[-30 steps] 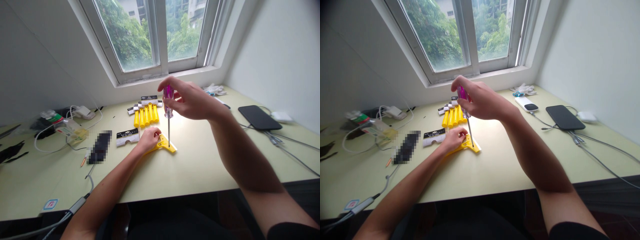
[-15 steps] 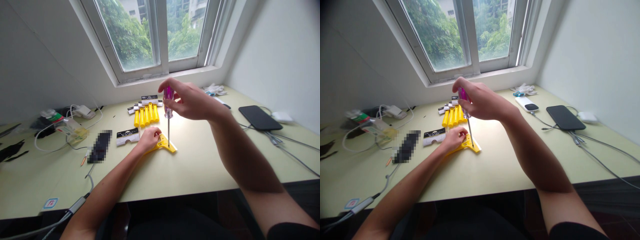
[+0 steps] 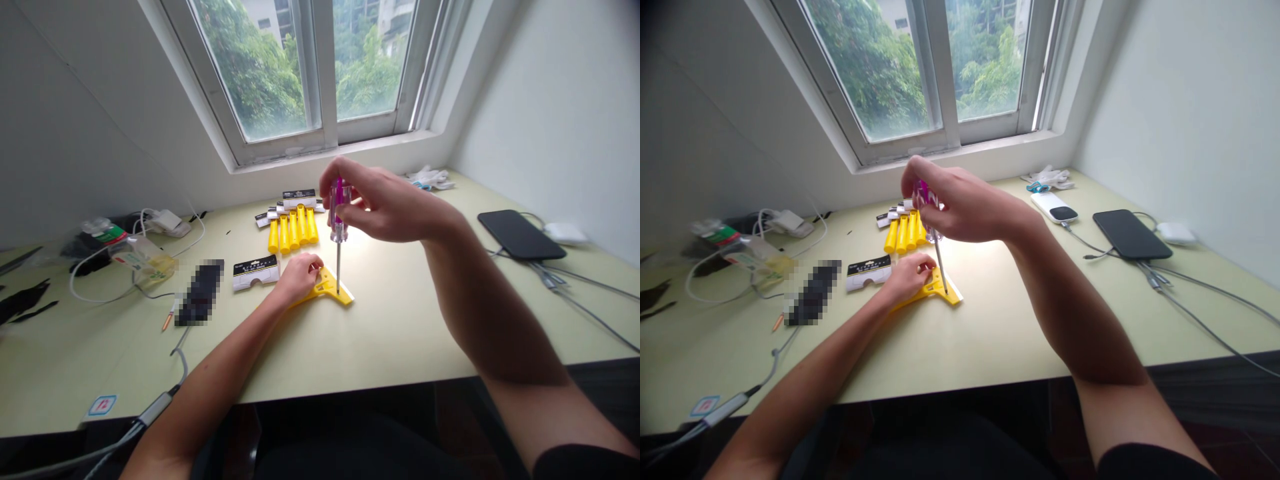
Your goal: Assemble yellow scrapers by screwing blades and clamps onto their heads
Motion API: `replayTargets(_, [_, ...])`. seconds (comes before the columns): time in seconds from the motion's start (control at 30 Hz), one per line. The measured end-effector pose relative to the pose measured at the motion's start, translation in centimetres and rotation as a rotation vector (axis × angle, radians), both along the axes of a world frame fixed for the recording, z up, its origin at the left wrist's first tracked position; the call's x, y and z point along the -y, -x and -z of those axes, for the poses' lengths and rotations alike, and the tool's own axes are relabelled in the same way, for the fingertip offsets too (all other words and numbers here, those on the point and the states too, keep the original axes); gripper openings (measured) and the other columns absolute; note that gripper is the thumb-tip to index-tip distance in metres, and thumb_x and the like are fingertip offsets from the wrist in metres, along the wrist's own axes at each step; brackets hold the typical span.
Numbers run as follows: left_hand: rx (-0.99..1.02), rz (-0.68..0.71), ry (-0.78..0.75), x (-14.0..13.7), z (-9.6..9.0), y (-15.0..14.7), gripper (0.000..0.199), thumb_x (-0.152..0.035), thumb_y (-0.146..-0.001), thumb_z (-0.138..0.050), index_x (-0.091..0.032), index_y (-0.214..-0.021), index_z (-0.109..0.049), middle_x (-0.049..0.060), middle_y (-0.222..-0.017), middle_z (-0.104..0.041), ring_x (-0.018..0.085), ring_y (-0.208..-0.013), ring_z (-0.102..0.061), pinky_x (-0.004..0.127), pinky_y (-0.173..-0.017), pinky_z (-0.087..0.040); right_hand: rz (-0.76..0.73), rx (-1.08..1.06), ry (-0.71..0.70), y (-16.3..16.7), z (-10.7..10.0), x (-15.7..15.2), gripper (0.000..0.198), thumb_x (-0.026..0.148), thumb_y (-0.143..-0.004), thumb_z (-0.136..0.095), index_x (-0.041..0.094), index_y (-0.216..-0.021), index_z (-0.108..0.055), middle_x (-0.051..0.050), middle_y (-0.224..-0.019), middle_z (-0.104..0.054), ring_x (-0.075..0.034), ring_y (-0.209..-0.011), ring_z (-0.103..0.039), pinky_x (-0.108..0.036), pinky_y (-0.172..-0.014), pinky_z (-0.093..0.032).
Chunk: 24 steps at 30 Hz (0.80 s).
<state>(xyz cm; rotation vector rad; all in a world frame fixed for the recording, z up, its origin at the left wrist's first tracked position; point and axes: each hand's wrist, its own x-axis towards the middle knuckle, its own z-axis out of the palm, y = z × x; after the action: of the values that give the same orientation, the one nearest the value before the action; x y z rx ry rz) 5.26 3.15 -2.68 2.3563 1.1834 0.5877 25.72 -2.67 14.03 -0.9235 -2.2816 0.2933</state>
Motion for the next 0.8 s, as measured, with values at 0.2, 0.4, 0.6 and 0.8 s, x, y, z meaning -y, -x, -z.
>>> replayTargets(0.2, [-0.008,0.001,0.008,0.1,-0.1,0.0,0.021,-0.006,-0.081,-0.051,-0.016,-0.086,-0.07,0.006,-0.085,-0.068,0.018,-0.077,-0.062,0.03,-0.075,-0.051,0.003,0.006,0.006,0.1,0.2,-0.3,0.034,0.012,-0.081,-0.052,0.018,-0.115,-0.054,-0.005,-0.094,-0.061,-0.016,-0.083,-0.054,-0.031,-0.074,-0.045])
replayTargets(0.4, [-0.015,0.004,-0.008,0.1,0.0,-0.1,0.02,-0.009,-0.08,-0.052,-0.017,-0.086,-0.07,0.006,-0.086,-0.069,0.018,-0.078,-0.061,0.032,-0.077,-0.051,0.1,0.094,-0.078,0.4,-0.1,0.4,0.024,0.029,-0.089,-0.055,0.02,-0.11,-0.059,-0.001,-0.081,-0.061,-0.014,-0.074,-0.054,-0.031,-0.071,-0.042])
replayTargets(0.6, [0.12,-0.063,-0.049,0.2,-0.3,-0.2,0.019,-0.012,-0.086,-0.051,-0.017,-0.092,-0.068,0.005,-0.091,-0.071,0.017,-0.077,-0.062,0.03,-0.075,-0.051,0.283,0.14,-0.166,0.8,-0.3,1.4,0.024,0.04,-0.094,-0.05,0.019,-0.092,-0.062,-0.002,-0.067,-0.057,-0.015,-0.063,-0.051,-0.031,-0.065,-0.037])
replayTargets(0.8, [0.293,0.049,-0.299,1.8,-1.1,0.2,0.018,-0.017,-0.091,-0.049,-0.017,-0.097,-0.066,0.008,-0.096,-0.068,0.018,-0.087,-0.062,0.031,-0.081,-0.052,0.188,0.172,-0.094,0.9,-0.4,2.1,0.024,0.025,-0.092,-0.048,0.018,-0.114,-0.055,-0.004,-0.079,-0.061,-0.017,-0.069,-0.053,-0.031,-0.065,-0.038])
